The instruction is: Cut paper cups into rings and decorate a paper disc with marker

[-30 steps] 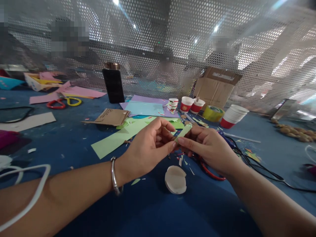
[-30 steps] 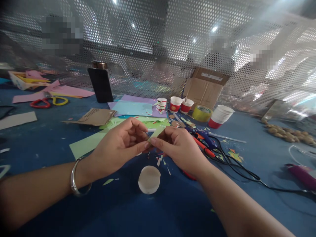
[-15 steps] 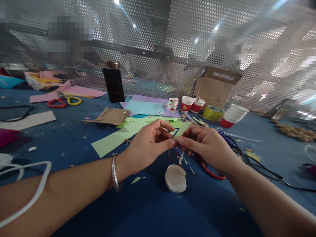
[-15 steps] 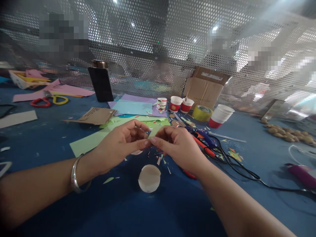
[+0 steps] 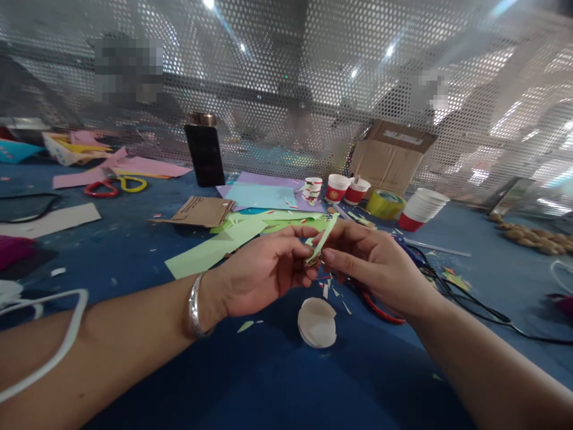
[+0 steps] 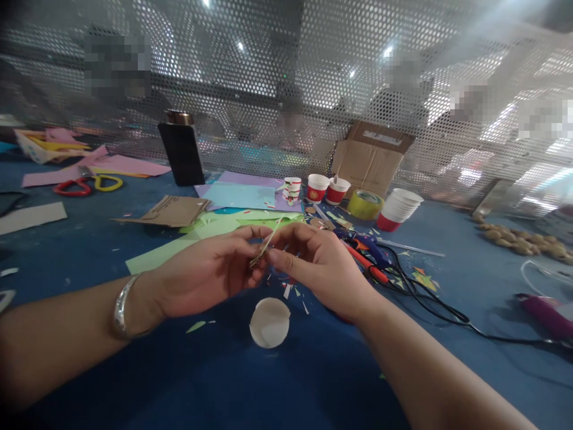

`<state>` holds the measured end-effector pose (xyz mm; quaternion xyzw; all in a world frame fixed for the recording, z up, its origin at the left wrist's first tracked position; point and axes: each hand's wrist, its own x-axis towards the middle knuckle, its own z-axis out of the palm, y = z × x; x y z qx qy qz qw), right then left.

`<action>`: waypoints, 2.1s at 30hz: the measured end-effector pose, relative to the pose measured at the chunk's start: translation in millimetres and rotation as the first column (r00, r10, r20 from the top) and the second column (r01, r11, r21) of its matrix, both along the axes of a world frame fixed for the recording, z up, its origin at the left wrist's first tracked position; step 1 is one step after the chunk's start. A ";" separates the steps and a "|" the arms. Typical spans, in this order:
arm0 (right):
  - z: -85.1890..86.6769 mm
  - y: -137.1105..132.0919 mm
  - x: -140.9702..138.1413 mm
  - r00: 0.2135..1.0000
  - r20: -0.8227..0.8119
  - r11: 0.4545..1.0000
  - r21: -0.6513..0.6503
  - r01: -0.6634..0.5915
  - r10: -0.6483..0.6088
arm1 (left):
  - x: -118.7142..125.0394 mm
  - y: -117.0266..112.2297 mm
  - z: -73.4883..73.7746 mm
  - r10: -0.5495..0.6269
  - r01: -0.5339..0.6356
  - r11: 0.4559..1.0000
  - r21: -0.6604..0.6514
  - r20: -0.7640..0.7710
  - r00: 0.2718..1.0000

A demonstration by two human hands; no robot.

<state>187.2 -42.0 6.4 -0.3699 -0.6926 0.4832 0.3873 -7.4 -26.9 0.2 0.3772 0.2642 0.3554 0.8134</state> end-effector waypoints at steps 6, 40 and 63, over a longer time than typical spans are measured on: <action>-1.0 -1.0 1.8 0.998 -0.038 0.998 -0.026 -0.049 0.048 | -0.4 -0.7 -0.6 -0.050 0.050 0.999 0.003 -0.016 0.999; -0.6 26.8 36.7 0.678 0.561 0.863 0.447 0.236 -0.475 | -19.0 40.1 -16.0 0.640 -0.541 0.736 0.407 -0.157 0.753; -11.9 37.3 15.2 0.548 0.742 0.865 0.498 -0.064 -0.386 | -12.7 33.7 -12.5 0.701 -0.551 0.664 0.506 -0.166 0.693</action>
